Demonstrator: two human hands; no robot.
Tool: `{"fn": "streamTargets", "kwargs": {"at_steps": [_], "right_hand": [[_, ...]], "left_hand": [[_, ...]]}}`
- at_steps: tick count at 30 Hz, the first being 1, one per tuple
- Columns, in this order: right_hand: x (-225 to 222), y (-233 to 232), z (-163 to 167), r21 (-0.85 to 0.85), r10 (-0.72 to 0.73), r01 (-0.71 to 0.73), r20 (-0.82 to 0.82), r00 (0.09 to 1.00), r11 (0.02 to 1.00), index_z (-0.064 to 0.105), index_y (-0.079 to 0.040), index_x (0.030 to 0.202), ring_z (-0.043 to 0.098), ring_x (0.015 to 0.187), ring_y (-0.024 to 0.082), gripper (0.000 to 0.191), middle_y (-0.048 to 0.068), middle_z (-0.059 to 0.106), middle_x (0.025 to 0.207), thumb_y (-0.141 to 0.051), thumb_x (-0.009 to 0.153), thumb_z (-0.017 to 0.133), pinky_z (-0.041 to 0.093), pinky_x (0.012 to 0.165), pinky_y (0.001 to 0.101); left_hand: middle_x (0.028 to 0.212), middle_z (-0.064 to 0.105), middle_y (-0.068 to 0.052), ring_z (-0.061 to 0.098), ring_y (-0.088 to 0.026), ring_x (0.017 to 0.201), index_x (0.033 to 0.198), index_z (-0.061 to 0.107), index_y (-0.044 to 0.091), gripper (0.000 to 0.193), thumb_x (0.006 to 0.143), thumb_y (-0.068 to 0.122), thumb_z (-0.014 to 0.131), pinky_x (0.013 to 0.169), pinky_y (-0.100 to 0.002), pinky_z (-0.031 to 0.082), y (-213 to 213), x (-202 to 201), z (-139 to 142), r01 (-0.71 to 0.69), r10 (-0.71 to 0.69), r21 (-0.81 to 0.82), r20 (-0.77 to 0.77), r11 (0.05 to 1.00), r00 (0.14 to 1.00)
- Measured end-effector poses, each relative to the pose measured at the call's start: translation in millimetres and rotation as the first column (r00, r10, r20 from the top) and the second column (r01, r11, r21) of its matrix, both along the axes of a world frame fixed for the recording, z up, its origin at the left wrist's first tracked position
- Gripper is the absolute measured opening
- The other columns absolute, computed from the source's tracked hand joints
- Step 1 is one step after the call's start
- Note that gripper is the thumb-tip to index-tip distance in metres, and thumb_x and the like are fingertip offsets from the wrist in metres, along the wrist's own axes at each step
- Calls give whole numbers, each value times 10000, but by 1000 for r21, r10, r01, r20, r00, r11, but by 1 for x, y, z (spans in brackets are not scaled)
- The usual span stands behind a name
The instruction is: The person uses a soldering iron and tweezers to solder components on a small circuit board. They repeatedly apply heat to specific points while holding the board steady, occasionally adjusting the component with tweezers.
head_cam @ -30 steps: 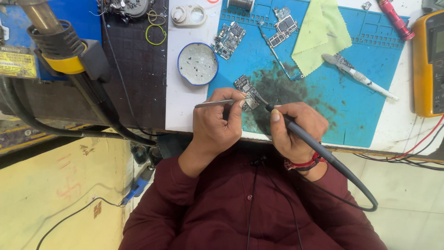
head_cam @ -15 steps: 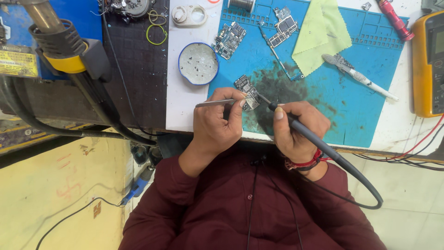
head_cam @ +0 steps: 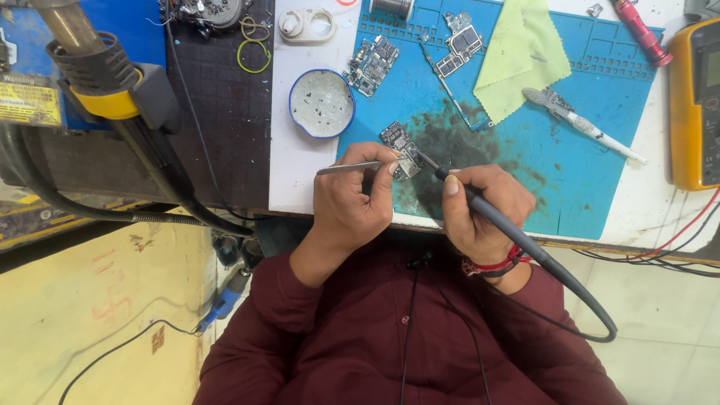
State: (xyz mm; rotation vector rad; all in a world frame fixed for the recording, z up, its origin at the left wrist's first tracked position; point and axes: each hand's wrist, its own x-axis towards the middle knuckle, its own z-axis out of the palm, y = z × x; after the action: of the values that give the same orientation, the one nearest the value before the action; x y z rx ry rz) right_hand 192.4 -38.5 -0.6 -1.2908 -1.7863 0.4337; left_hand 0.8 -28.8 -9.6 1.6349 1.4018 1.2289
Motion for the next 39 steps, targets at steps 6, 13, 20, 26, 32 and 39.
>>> {"fn": "streamTargets", "kwargs": {"at_steps": [6, 13, 20, 26, 32, 39], "right_hand": [[-1, -1, 0, 3, -5, 5, -1, 1000, 1000, 628, -19, 967, 632, 672, 219, 89, 105, 673, 829, -40, 1004, 706, 467, 587, 299], [0, 0, 0, -8, 2, -2, -12, 1000, 1000, 624, -18, 959, 626, 656, 216, 94, 102, 671, 816, -41, 1001, 705, 458, 576, 297], [0, 0, -1, 8, 7, -7, 7, 1000, 1000, 624, -16, 962, 628, 660, 221, 100, 115, 686, 840, -43, 997, 714, 458, 578, 301], [-1, 0, -2, 15, 1, -1, -1, 1000, 1000, 628, -17, 967, 636, 668, 221, 97, 112, 684, 838, -44, 999, 716, 464, 581, 299], [-1, 0, -2, 15, 4, -3, -7, 1000, 1000, 632, -19, 971, 635, 674, 219, 88, 108, 683, 839, -45, 1002, 711, 463, 586, 297], [0, -1, -3, -5, -18, 18, -34, 999, 1000, 638, -7, 956, 617, 655, 209, 90, 113, 682, 837, -46, 1000, 706, 448, 572, 293]], "left_hand": [[913, 749, -68, 757, -169, 728, 1071, 622, 51, 107, 988, 21, 682, 639, -286, 571, -1, 0, 0, 0, 0, -14, 14, 1000, 1000], [933, 756, -70, 758, -172, 739, 1070, 621, 52, 102, 991, 25, 680, 646, -284, 572, -1, 0, 0, -1, 1, -7, 10, 1000, 1000], [947, 756, -67, 759, -173, 748, 1071, 618, 52, 102, 994, 25, 679, 647, -283, 574, 0, 0, 0, 7, -7, 5, 7, 1000, 1000], [950, 756, -72, 757, -169, 731, 1060, 620, 50, 97, 988, 22, 679, 639, -283, 570, -1, 0, 0, 0, 0, -7, 11, 1000, 1000], [935, 756, -68, 757, -162, 725, 1060, 626, 48, 94, 987, 23, 680, 635, -280, 568, -1, 0, -1, -4, 5, -22, 10, 1000, 1000], [1028, 763, -88, 762, -167, 773, 1093, 624, 49, 100, 1010, 33, 679, 659, -278, 579, 1, 1, 2, 6, -5, -13, 95, 1000, 995]]}}
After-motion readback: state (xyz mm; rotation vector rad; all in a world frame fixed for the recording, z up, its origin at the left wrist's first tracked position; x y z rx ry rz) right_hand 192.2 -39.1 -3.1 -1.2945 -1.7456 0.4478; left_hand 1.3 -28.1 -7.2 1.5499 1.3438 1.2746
